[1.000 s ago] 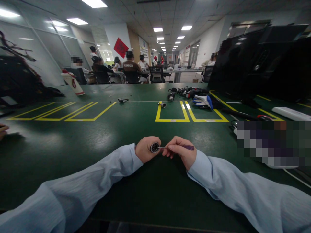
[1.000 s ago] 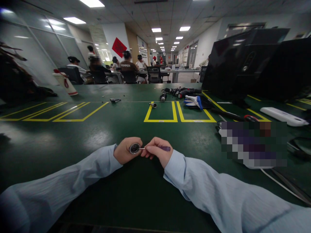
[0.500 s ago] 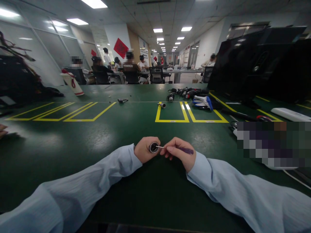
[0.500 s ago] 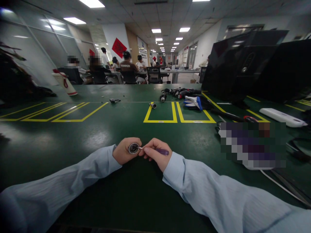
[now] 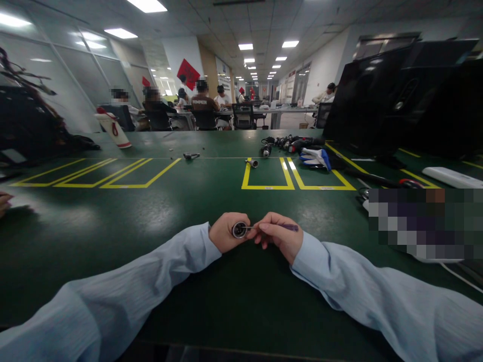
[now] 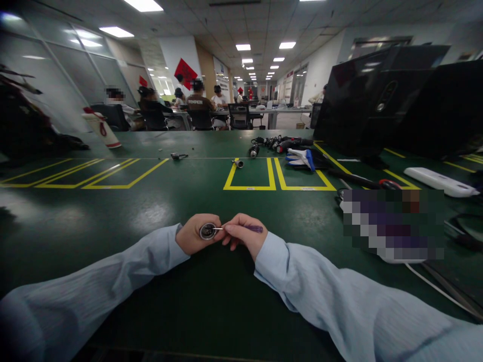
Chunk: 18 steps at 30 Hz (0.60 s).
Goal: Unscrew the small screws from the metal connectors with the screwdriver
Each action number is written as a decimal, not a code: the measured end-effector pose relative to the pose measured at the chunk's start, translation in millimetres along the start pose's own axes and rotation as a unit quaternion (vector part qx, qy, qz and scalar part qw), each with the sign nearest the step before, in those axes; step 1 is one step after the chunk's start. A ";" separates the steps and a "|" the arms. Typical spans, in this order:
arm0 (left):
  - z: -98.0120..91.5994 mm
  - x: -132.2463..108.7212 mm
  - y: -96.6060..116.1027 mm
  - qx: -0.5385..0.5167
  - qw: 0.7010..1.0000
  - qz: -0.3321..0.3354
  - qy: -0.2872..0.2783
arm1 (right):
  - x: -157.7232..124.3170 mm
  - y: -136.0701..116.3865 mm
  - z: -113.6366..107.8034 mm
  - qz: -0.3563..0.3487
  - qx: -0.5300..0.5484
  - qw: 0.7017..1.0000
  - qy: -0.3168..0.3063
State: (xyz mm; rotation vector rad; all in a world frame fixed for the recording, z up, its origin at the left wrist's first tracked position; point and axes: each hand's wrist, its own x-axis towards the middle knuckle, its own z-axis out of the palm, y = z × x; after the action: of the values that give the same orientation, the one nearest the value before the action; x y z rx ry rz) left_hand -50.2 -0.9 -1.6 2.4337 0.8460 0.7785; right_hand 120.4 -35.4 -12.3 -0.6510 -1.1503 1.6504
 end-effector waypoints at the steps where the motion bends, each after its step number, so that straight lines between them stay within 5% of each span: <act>1: -0.1 0.0 -0.5 -0.006 1.000 0.001 0.003 | 0.2 -0.2 0.0 0.001 0.007 1.000 -0.001; 8: -1.7 1.0 1.6 -0.035 0.999 -0.004 0.026 | -0.3 -1.8 0.9 -0.014 -0.005 1.000 -0.002; 18: -0.6 -1.2 1.1 0.069 0.996 -0.027 0.052 | -15.6 -9.1 10.2 -0.134 -0.314 0.940 0.021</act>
State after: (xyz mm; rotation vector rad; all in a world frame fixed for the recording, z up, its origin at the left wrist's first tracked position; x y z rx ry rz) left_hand -50.9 -2.3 -0.9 2.4969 1.0312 0.8583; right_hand 121.5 -53.0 -1.5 -0.8724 -1.6711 1.0220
